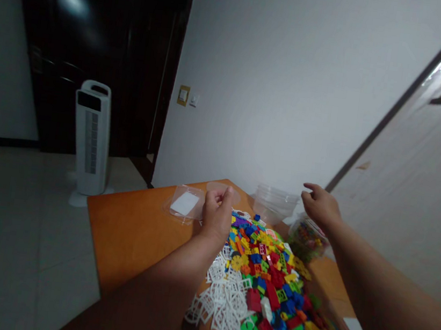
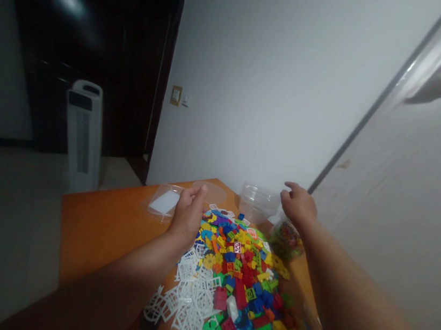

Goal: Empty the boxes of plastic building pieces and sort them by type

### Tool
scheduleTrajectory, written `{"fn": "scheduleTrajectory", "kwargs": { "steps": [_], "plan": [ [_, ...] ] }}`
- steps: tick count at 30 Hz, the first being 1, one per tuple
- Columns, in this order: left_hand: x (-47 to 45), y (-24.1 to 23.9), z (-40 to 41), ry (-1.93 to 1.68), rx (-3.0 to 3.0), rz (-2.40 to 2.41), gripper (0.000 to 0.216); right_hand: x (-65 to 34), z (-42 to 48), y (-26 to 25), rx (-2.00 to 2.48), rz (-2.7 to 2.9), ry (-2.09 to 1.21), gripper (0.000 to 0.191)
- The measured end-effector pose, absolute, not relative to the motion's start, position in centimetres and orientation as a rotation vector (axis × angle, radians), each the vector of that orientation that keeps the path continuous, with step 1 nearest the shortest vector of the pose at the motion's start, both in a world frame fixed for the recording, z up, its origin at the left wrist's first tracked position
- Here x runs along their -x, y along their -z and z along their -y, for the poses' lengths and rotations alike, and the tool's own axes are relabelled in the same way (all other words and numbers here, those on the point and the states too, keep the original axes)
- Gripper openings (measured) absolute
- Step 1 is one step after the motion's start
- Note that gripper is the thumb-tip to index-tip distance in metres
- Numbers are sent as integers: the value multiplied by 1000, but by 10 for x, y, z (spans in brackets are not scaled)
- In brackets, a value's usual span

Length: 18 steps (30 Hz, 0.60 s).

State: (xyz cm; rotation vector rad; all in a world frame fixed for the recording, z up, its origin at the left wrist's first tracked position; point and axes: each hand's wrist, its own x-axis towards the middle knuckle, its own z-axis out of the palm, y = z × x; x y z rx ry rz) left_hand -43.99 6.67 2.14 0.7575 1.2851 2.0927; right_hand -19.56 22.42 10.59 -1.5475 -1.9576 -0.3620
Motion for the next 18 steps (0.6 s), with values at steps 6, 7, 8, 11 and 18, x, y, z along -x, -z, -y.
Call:
{"fn": "scheduleTrajectory", "kwargs": {
  "steps": [6, 7, 8, 11, 18],
  "plan": [
    [435, -24, -65, -2090, -884, -1272, 44, 148, -176, -114, 1540, 1786, 333, 47],
    [434, -24, -64, -2089, -915, -1263, 43, 138, -165, -112, 1533, 1765, 308, 46],
    [433, -25, -63, -2089, -941, -1255, 42, 127, -154, -110, 1534, 1747, 281, 46],
    [431, -27, -63, -2097, -999, -1252, 40, 90, -118, -95, 1596, 1742, 155, 47],
    [429, -28, -60, -2036, -1134, -1243, 35, 2, -45, -28, 1838, 1778, -279, 55]
  ]
}}
